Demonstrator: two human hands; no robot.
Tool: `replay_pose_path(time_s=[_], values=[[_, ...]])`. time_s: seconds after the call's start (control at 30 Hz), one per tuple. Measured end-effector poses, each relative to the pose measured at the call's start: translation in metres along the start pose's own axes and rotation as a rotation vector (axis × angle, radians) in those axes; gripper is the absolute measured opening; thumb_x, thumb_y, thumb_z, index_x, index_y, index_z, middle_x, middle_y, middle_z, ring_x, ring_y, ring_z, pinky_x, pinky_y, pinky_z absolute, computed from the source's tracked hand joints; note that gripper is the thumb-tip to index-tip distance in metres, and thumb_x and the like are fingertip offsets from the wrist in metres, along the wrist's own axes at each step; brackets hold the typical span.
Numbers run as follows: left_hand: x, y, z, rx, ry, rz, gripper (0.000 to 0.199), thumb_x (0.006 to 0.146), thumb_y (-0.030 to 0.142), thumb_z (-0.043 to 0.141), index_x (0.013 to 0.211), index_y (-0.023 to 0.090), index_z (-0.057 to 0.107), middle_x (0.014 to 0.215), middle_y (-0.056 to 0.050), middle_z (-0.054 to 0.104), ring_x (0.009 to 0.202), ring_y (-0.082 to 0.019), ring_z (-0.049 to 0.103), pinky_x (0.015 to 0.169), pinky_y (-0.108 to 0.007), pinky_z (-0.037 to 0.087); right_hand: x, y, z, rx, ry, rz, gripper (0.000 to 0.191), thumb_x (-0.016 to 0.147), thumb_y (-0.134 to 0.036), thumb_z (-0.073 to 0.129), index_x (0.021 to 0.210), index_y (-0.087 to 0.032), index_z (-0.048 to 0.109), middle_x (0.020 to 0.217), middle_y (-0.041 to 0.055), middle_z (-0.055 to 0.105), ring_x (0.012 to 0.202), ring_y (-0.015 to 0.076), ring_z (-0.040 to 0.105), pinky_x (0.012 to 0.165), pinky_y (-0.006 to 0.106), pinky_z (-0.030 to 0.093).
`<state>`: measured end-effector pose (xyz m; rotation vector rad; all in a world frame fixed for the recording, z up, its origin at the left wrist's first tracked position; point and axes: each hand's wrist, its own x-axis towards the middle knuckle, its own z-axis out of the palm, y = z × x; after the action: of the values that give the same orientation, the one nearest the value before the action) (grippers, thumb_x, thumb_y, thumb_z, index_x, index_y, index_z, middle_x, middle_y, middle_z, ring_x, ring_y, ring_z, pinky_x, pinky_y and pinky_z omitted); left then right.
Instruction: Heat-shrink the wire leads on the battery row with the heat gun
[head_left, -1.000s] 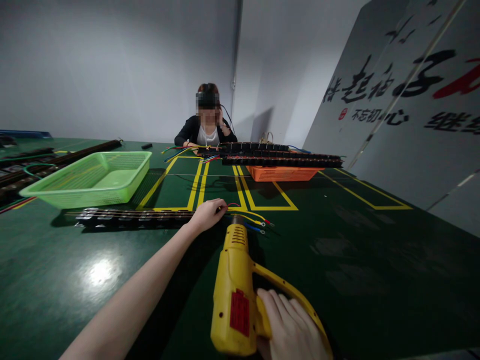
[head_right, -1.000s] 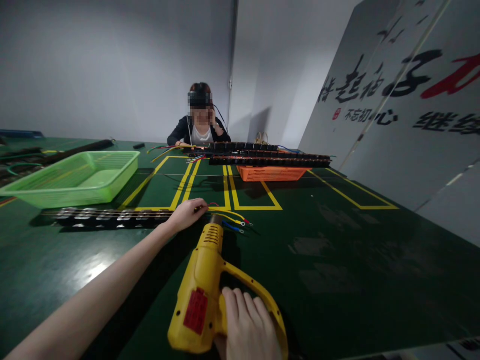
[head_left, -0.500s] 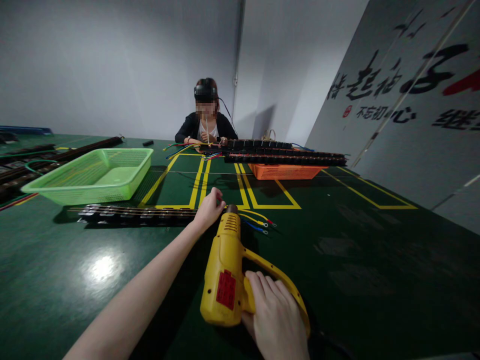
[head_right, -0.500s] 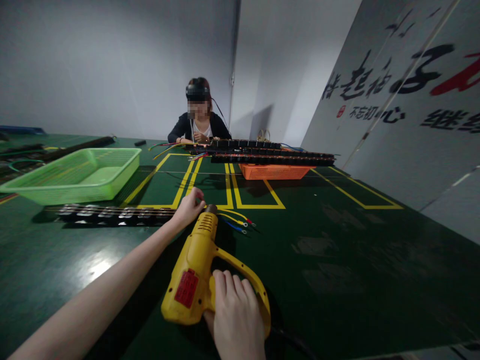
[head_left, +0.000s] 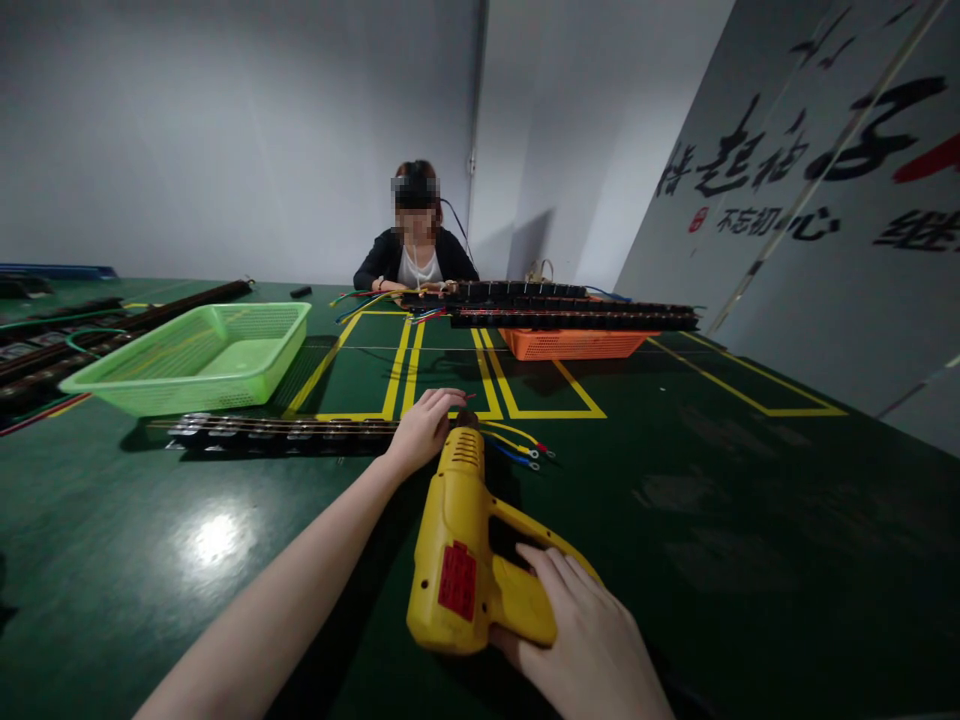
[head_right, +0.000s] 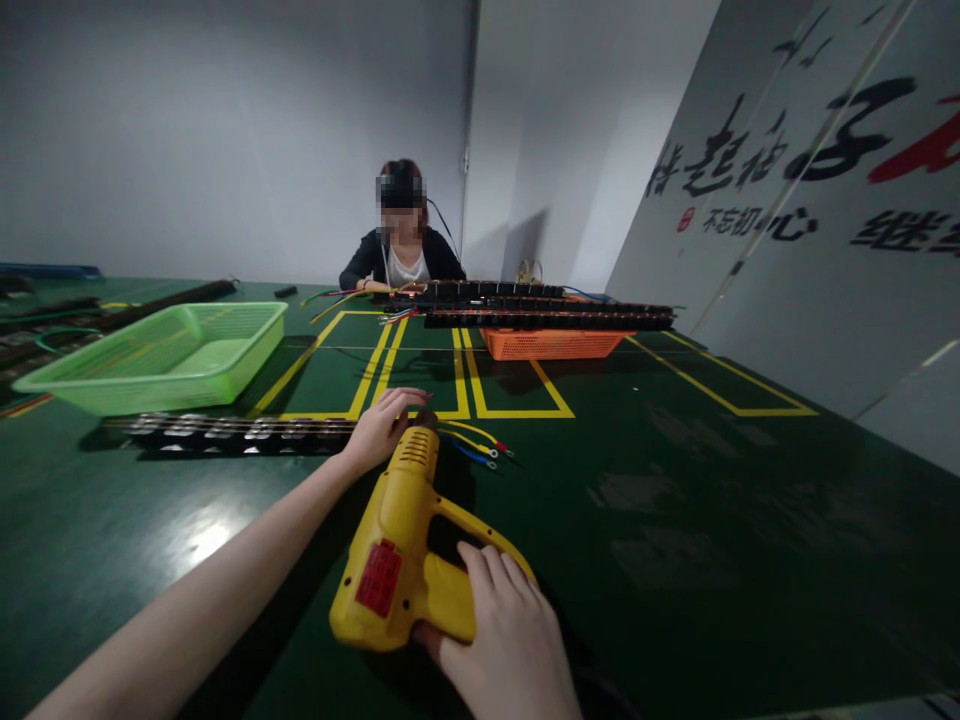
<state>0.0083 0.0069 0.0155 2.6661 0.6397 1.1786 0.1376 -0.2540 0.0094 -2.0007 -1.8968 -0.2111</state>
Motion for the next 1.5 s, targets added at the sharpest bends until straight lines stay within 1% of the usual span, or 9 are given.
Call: replay_pose_path(time_s=[0.1, 0.2, 0.43, 0.57, 0.63, 1.0, 1.2, 1.37, 1.5], values=[[-0.001, 0.0, -0.002, 0.027, -0.055, 0.114, 0.038, 0.085, 0.004, 0.038, 0.115, 0.02, 0.055, 0.121, -0.004, 0.059, 0.114, -0.018, 0.049, 0.099, -0.035, 0.044, 0.0, 0.003, 0.001, 0.007, -0.01, 0.024, 0.044, 0.063, -0.044, 0.071, 0.099, -0.023, 0.057, 0.094, -0.0004, 0.065, 0.087, 0.0186, 0.063, 0.07, 0.031, 0.051], [-0.001, 0.0, -0.002, 0.103, -0.092, 0.064, 0.034, 0.088, 0.009, 0.039, 0.115, 0.02, 0.056, 0.118, -0.005, 0.061, 0.11, -0.02, 0.051, 0.095, -0.036, 0.046, 0.001, 0.001, 0.003, 0.001, 0.01, 0.043, 0.036, 0.061, -0.044, 0.073, 0.084, -0.024, 0.054, 0.08, -0.0021, 0.061, 0.076, 0.0186, 0.062, 0.061, 0.031, 0.048], [0.002, -0.002, 0.0, 0.295, -0.139, 0.012, 0.021, 0.089, 0.018, 0.044, 0.102, 0.018, 0.062, 0.131, -0.007, 0.052, 0.128, -0.025, 0.039, 0.109, -0.043, 0.032, -0.002, 0.003, 0.006, -0.035, 0.1, -0.027, 0.04, 0.063, -0.049, 0.074, 0.083, -0.024, 0.051, 0.077, -0.0016, 0.059, 0.073, 0.018, 0.061, 0.061, 0.031, 0.047], [0.004, 0.001, -0.002, 0.29, -0.323, -0.085, 0.023, 0.094, 0.025, 0.036, 0.101, 0.021, 0.057, 0.101, -0.004, 0.063, 0.093, -0.02, 0.061, 0.082, -0.033, 0.047, -0.004, 0.007, 0.003, -0.076, 0.15, -0.048, 0.043, 0.058, -0.047, 0.078, 0.082, -0.023, 0.051, 0.074, -0.0021, 0.059, 0.07, 0.0178, 0.061, 0.059, 0.03, 0.047], [0.005, 0.004, -0.004, 0.292, -0.369, -0.139, 0.022, 0.094, 0.029, 0.035, 0.099, 0.023, 0.056, 0.097, -0.002, 0.062, 0.081, -0.018, 0.062, 0.067, -0.028, 0.045, -0.005, 0.01, 0.001, -0.096, 0.176, -0.07, 0.047, 0.056, -0.048, 0.08, 0.085, -0.022, 0.053, 0.076, -0.0014, 0.061, 0.072, 0.018, 0.062, 0.06, 0.03, 0.048], [0.003, 0.009, 0.004, 0.351, -0.308, -0.27, 0.025, 0.098, 0.035, 0.031, 0.1, 0.022, 0.052, 0.086, -0.002, 0.066, 0.079, -0.02, 0.063, 0.064, -0.027, 0.04, -0.019, 0.031, -0.012, -0.206, 0.238, -0.086, 0.038, 0.075, -0.059, 0.06, 0.085, -0.021, 0.058, 0.078, 0.0014, 0.066, 0.071, 0.0162, 0.064, 0.062, 0.028, 0.05], [0.001, 0.016, 0.011, 0.414, -0.259, -0.293, 0.026, 0.098, 0.029, 0.029, 0.098, 0.02, 0.054, 0.086, -0.004, 0.065, 0.079, -0.019, 0.063, 0.072, -0.027, 0.042, -0.027, 0.034, -0.021, -0.384, 0.319, -0.137, 0.058, 0.093, -0.057, 0.022, 0.083, -0.016, 0.064, 0.077, 0.0055, 0.068, 0.068, 0.0158, 0.066, 0.057, 0.027, 0.053], [0.006, 0.016, 0.008, 0.352, -0.283, -0.348, 0.026, 0.096, 0.029, 0.033, 0.095, 0.022, 0.058, 0.085, -0.004, 0.066, 0.078, -0.02, 0.062, 0.071, -0.027, 0.043, -0.032, 0.036, -0.021, -0.467, 0.299, -0.096, 0.062, 0.093, -0.056, 0.019, 0.081, -0.015, 0.063, 0.074, 0.0076, 0.067, 0.066, 0.017, 0.066, 0.054, 0.028, 0.053], [0.011, 0.01, 0.003, 0.202, -0.356, -0.37, 0.028, 0.094, 0.034, 0.037, 0.093, 0.024, 0.063, 0.095, -0.002, 0.068, 0.088, -0.02, 0.063, 0.07, -0.026, 0.043, -0.038, 0.038, -0.014, -0.485, 0.242, -0.108, 0.052, 0.089, -0.058, 0.034, 0.088, -0.016, 0.063, 0.079, 0.0074, 0.068, 0.07, 0.0179, 0.066, 0.057, 0.028, 0.054]])
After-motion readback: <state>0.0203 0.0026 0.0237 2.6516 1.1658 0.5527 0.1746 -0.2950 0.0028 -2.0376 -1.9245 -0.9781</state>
